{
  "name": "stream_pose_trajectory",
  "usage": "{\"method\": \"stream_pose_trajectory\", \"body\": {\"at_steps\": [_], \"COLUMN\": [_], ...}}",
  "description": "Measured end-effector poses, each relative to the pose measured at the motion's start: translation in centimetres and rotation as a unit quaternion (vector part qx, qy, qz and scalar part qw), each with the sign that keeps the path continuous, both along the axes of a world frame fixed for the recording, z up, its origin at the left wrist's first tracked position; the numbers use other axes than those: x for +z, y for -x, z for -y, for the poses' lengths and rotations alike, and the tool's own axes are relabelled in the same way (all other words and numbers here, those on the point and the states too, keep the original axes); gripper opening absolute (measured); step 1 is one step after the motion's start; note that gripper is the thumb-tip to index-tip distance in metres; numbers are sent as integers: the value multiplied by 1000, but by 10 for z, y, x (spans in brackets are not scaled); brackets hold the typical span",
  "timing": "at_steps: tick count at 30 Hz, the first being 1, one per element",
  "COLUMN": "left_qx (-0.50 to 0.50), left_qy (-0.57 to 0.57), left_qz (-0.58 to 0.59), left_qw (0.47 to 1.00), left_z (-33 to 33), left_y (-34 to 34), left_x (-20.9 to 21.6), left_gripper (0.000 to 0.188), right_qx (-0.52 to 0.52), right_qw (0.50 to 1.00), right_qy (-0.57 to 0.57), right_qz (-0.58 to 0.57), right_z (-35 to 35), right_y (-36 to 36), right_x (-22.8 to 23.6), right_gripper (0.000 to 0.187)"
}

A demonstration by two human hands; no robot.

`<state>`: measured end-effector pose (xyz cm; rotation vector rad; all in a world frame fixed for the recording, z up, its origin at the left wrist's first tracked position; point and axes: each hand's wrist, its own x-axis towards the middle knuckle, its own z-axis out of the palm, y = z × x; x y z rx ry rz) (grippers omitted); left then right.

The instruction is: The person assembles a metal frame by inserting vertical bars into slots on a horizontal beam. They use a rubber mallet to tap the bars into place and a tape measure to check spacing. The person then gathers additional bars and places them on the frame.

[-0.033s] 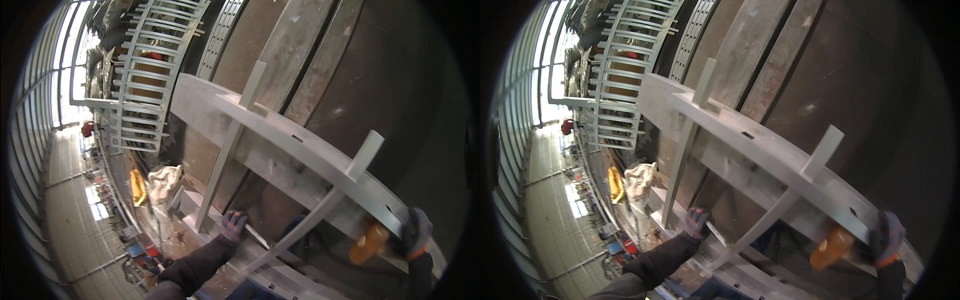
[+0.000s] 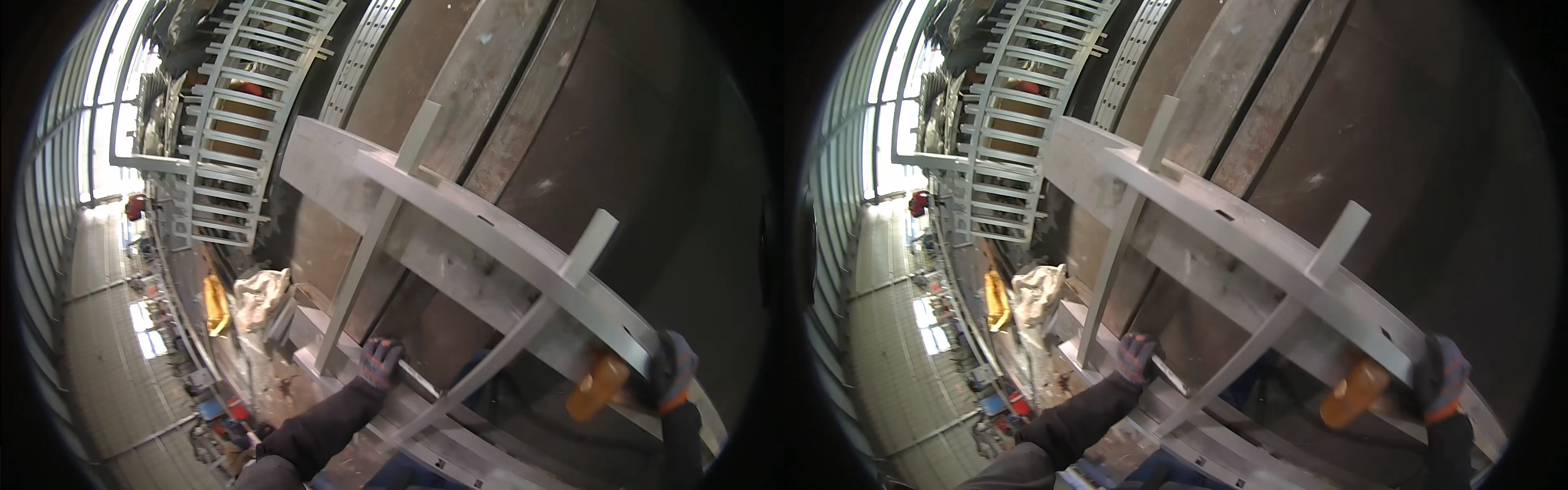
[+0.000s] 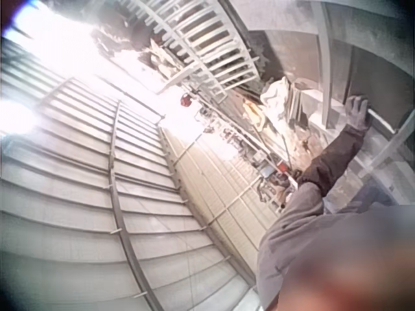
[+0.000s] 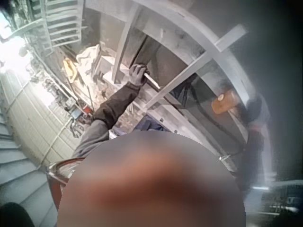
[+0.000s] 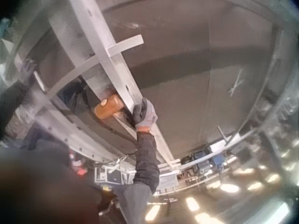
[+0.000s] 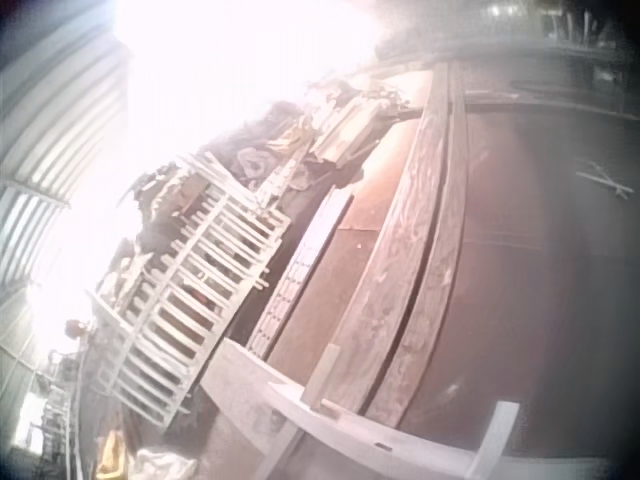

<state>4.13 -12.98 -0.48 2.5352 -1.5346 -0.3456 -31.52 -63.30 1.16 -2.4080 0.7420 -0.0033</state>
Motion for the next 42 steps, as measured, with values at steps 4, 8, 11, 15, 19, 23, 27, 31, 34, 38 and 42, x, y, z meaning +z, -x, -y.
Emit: {"method": "stream_pose_trajectory", "body": {"at_steps": [4,8,11,15,19,23,27,31,34,38,42], "left_qx": [23,26,28,272,460,451,420,202,63,44,-59], "left_qy": [-9,2,-11,115,180,256,172,60,201,69,192], "left_qz": [-41,-22,2,-126,-526,-606,-627,-493,-327,-62,-3], "left_qw": [999,999,1000,947,692,604,633,844,921,995,980], "left_z": [-11,-24,-23,-8,-1,-10,-3,42,90,171,217], "left_y": [1,6,5,20,86,158,157,125,81,-9,-71], "left_x": [-3,-10,-15,-5,49,119,150,147,134,92,28], "left_gripper": [33,32,31,19,33,37,57,47,42,61,66], "right_qx": [-47,-26,8,-49,66,125,79,12,-184,-223,-184], "right_qw": [998,997,986,939,971,937,965,917,794,805,896], "right_qy": [28,63,114,340,-136,-302,-233,-393,-580,-549,-402], "right_qz": [41,29,-124,-35,185,128,92,69,-13,-32,-31], "right_z": [-10,-16,-18,-64,-232,-378,-382,-325,-261,-145,-46], "right_y": [-20,-30,-38,-68,-93,-95,-93,-105,-134,-191,-276], "right_x": [9,18,28,57,105,151,169,163,157,158,148], "right_gripper": [19,23,25,28,48,73,63,44,35,33,26]}}
